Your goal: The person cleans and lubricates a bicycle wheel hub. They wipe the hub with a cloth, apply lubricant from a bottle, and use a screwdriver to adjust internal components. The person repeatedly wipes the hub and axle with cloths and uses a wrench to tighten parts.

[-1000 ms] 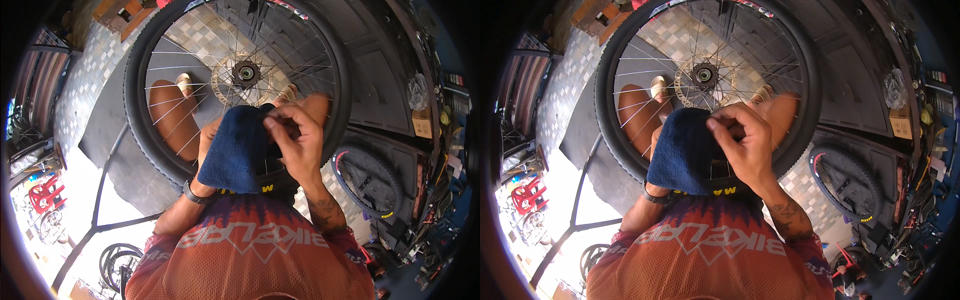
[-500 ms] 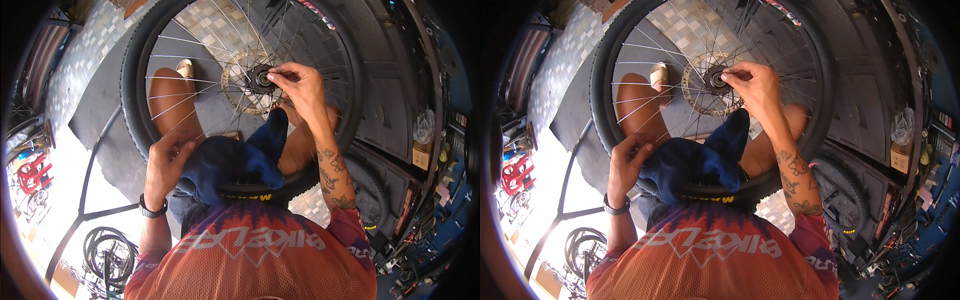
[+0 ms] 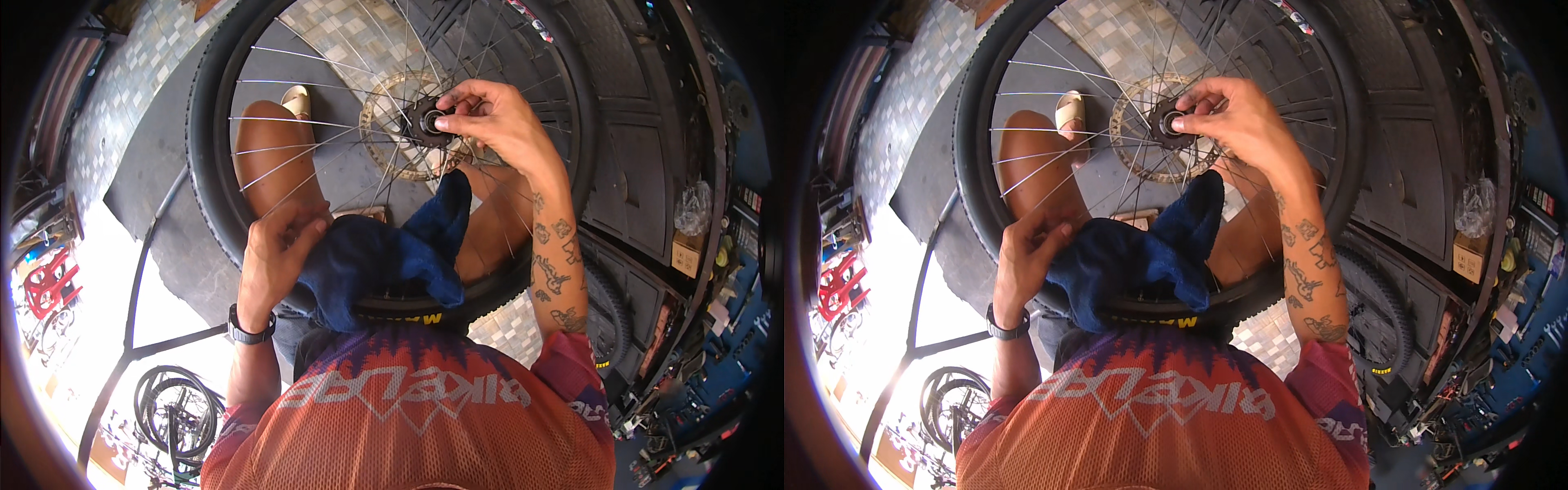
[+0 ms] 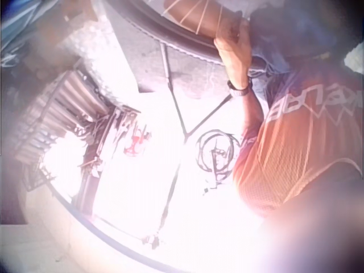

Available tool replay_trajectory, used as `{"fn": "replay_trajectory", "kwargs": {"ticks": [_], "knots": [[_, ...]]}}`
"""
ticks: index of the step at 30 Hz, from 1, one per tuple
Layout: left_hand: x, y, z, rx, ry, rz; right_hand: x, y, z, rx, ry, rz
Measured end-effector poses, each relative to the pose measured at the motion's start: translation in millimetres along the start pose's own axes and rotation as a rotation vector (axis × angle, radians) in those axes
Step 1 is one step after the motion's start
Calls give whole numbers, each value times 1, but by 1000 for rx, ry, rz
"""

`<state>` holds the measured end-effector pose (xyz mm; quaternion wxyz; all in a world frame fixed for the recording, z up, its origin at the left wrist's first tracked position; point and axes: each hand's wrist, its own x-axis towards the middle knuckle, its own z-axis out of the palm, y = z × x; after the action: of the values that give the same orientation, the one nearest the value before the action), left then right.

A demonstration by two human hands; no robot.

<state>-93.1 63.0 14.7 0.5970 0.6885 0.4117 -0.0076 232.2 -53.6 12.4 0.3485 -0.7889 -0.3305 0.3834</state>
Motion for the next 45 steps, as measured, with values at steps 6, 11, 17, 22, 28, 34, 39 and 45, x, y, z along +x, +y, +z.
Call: {"fn": "replay_trajectory", "kwargs": {"ticks": [6, 11, 17, 22, 28, 34, 39, 45], "knots": [[1, -3, 1, -22, -1, 6, 13, 1, 1, -31, -24, 28], [1, 0, 0, 22, 6, -22, 12, 13, 8, -92, 48, -115], [-2, 4, -1, 146, -20, -51, 1, 16, 21, -132, 207, -176], [-24, 16, -6, 301, -170, 30, -12, 27, 20, 20, 272, -201], [-26, 55, 25, -460, -409, 532, -118, 28, 69, 438, 144, -393], [-11, 91, 141, 224, 221, 1017, -184, 0, 126, 1825, 127, -204], [14, 126, 172, -331, 99, 515, -215, 4, 38, 406, 349, -516], [16, 114, 180, 254, -281, 672, -316, 10, -154, -143, 824, -383]]}}
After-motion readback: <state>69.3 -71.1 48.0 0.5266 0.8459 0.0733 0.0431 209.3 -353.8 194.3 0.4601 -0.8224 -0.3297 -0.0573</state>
